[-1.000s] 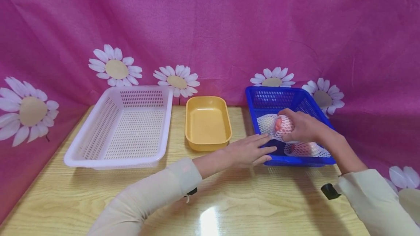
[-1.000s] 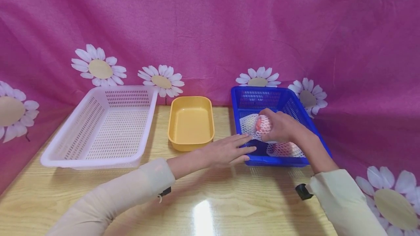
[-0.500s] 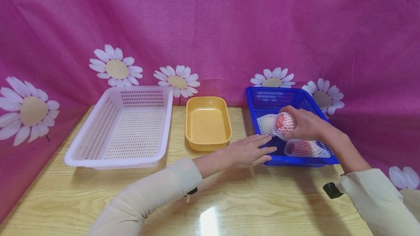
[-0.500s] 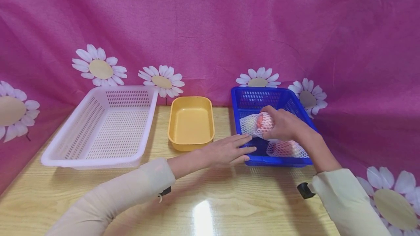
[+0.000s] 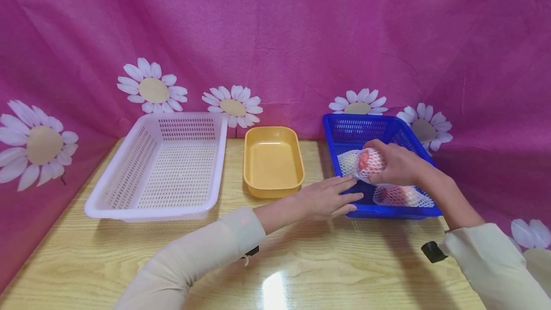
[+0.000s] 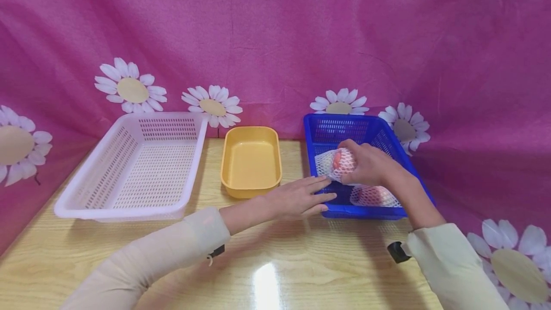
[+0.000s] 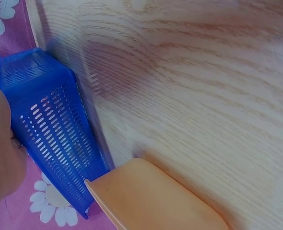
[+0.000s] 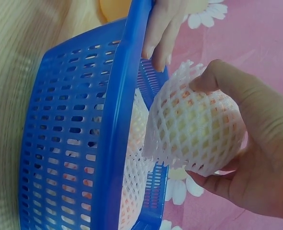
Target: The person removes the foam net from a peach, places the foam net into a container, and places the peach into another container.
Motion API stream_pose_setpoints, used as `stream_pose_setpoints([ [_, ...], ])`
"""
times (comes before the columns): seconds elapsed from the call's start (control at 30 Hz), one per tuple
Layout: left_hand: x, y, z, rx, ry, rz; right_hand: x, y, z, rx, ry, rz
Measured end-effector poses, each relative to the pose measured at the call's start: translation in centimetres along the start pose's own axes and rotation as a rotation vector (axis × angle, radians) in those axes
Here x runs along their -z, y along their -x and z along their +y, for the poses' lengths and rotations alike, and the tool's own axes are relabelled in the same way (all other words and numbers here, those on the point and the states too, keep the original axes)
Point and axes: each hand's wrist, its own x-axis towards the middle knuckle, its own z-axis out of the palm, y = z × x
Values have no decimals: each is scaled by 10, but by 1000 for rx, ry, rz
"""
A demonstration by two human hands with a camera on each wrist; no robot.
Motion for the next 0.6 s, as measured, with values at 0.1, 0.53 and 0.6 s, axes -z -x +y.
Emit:
stream_pose_setpoints([
  [0.1, 1, 0, 0, 7, -3, 1, 1, 0, -2, -6, 4, -5],
  [0.53, 8, 4, 4, 41, -17, 20, 2, -2, -12, 5, 67, 15],
  [0.6, 10, 5, 3, 39, -18, 35, 2, -2, -13, 3, 75, 19],
])
